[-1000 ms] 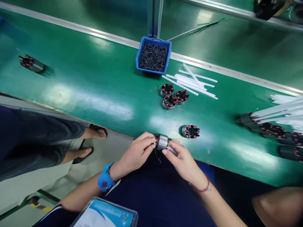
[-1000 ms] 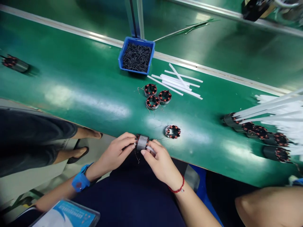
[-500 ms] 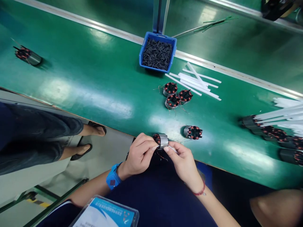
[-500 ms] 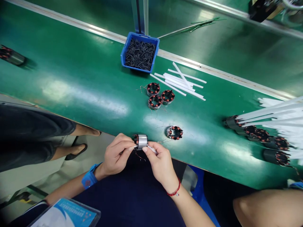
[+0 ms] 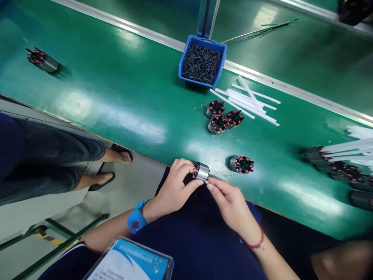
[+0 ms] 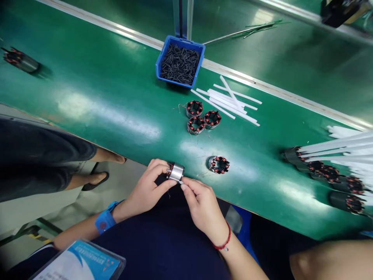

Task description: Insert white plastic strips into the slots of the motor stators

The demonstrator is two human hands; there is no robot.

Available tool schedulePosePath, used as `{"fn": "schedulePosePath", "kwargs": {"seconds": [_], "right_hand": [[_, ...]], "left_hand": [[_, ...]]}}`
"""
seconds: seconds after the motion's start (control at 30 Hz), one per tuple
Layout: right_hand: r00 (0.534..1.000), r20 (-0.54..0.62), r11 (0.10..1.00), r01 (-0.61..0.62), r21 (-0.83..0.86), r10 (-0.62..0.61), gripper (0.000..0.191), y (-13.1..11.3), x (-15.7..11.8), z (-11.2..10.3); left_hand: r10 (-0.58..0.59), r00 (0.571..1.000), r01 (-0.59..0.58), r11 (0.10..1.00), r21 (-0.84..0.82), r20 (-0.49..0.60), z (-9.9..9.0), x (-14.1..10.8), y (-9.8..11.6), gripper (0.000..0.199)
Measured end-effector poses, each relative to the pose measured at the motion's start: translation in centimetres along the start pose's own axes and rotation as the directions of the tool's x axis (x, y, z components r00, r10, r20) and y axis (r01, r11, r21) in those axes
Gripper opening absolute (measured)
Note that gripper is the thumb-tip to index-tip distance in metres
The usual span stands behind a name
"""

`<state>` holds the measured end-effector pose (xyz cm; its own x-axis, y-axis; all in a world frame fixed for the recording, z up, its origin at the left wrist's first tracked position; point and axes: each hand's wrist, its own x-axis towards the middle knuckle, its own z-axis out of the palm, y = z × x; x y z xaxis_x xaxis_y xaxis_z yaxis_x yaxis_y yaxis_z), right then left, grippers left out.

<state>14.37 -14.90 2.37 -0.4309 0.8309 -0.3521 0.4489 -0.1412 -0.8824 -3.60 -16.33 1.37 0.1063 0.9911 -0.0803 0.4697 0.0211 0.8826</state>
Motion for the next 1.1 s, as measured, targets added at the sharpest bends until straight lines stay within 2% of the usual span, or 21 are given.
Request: {"fn": "schedulePosePath", "kwargs": {"seconds": [0.07, 0.13, 0.23, 0.33, 0.4, 0.47, 0.53, 0.6, 0.63, 0.67, 0.77, 0.83, 0.9, 0.97, 1.1], "right_hand": [[0.997, 0.072, 0.999, 0.002, -0.040, 0.001, 0.031, 0.0, -0.3, -0.8], [0.996, 0.086, 0.991, 0.017, -0.130, -0.006, 0.035, 0.3, -0.5, -1.7], [0.998, -0.034, 0.942, 0.036, -0.334, -0.050, 0.035, 1.0, -0.2, -3.5], [0.981, -0.094, 0.860, 0.101, -0.500, -0.170, 0.028, 1.8, 1.3, -5.6], [0.961, -0.054, 0.795, 0.191, -0.575, -0.270, 0.025, 1.9, 2.7, -7.0], [0.935, -0.092, 0.734, 0.204, -0.647, -0.341, 0.026, 1.3, 4.0, -8.5], [0.879, -0.276, 0.710, 0.095, -0.698, -0.389, 0.029, 0.0, 5.2, -9.6], [0.767, -0.447, 0.702, 0.005, -0.713, -0.459, 0.027, -2.3, 6.8, -10.3], [0.725, -0.463, 0.685, 0.017, -0.728, -0.510, 0.026, -3.6, 8.0, -10.4], [0.705, -0.426, 0.649, 0.064, -0.758, -0.567, 0.024, -5.0, 9.5, -10.4], [0.728, -0.160, 0.471, 0.245, -0.847, -0.666, 0.024, -8.6, 15.9, -9.7], [0.753, -0.039, 0.372, 0.279, -0.885, -0.657, 0.025, -9.9, 20.8, -9.1], [0.790, -0.026, 0.331, 0.226, -0.916, -0.612, 0.026, -10.4, 24.9, -8.7], [0.826, -0.038, 0.318, 0.174, -0.932, -0.563, 0.027, -10.4, 27.5, -8.4], [0.852, -0.046, 0.353, 0.166, -0.921, -0.521, 0.027, -10.2, 28.6, -8.5]], "left_hand": [[0.008, 1.000, -0.008, 1.000, -0.003, 0.008, -0.1, 0.0, -0.1, 0.006], [0.015, 1.000, -0.015, 1.000, -0.016, -0.005, -0.4, 0.1, -0.3, 0.006], [0.012, 0.997, -0.016, 0.999, -0.039, -0.081, -0.8, 0.7, -0.8, 0.006], [0.012, 0.990, -0.018, 0.999, -0.042, -0.139, -1.0, 1.7, -1.1, 0.006], [0.032, 0.991, -0.037, 0.999, -0.032, -0.128, -1.0, 2.4, -1.1, 0.006], [0.052, 0.994, -0.055, 0.998, -0.034, -0.094, -0.8, 2.9, -0.9, 0.007], [0.057, 0.996, -0.060, 0.997, -0.044, -0.063, -0.7, 3.1, -0.7, 0.008], [0.052, 0.998, -0.054, 0.997, -0.049, -0.043, -0.7, 2.9, -0.6, 0.006], [0.050, 0.998, -0.052, 0.998, -0.039, -0.041, -0.8, 2.8, -0.7, 0.005], [0.052, 0.998, -0.053, 0.998, -0.020, -0.041, -0.9, 2.7, -0.7, 0.006], [0.053, 0.998, -0.051, 0.997, 0.065, -0.033, -1.3, 2.2, -1.1, 0.008], [0.060, 0.998, -0.059, 0.993, 0.099, -0.008, -1.6, 1.9, -1.3, 0.008], [0.061, 0.998, -0.063, 0.992, 0.109, 0.020, -1.8, 1.6, -1.4, 0.008], [0.058, 0.998, -0.062, 0.991, 0.120, 0.039, -1.8, 1.4, -1.4, 0.008], [0.059, 0.996, -0.067, 0.989, 0.131, 0.062, -1.9, 1.2, -1.4, 0.006]]}}
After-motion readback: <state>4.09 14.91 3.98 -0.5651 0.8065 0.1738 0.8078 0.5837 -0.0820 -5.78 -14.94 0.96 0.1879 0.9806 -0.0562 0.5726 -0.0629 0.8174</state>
